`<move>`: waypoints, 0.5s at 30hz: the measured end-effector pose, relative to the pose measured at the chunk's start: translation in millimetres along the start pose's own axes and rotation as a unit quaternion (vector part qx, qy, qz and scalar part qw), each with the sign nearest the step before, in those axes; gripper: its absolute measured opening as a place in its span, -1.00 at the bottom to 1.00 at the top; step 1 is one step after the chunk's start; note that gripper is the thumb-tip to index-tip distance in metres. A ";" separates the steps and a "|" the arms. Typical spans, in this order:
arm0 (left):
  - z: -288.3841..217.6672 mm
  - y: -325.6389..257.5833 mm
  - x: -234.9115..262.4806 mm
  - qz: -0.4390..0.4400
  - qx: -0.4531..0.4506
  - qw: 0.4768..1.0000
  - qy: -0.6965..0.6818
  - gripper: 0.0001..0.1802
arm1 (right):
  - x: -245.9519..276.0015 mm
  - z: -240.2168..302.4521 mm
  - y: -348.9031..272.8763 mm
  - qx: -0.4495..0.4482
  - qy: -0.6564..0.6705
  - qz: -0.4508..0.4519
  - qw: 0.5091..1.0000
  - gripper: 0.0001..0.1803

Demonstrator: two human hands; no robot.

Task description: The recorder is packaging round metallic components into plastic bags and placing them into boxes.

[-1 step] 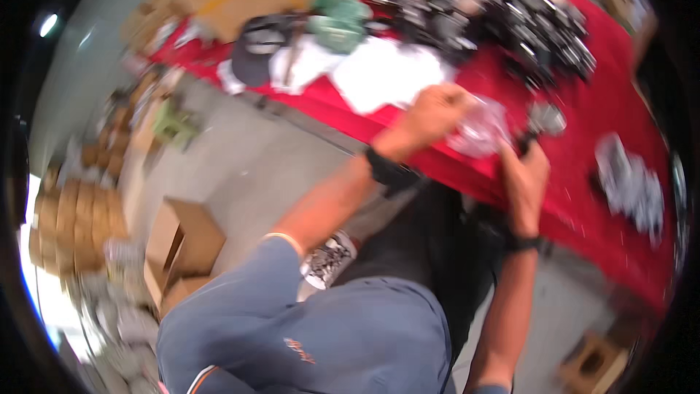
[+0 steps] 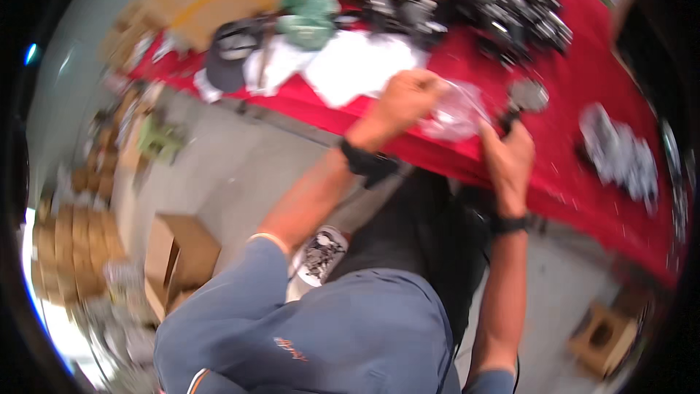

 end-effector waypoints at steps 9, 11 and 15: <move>-50.2 -3.9 -31.5 -0.010 -0.123 0.984 0.128 -0.82 | -2.8 -4.3 -88.2 -0.146 0.650 0.244 0.705 -0.66; -54.8 -6.0 -41.7 0.016 -0.137 0.981 0.136 -0.82 | -6.4 2.5 -92.0 -0.122 0.622 0.312 0.708 -0.67; -62.9 -7.1 -47.7 0.049 -0.164 0.978 0.119 -0.81 | -0.4 -14.8 -84.3 -0.101 0.285 0.191 0.934 -0.64</move>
Point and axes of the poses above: each hand's wrist, its own y-axis towards the middle knuckle, its own x-axis out of the back of the hand, z = x × y, the point moved 7 cm from there along y, towards the middle knuckle, and after that the axes turned 7 degrees about -x, right-handed, at the moved point
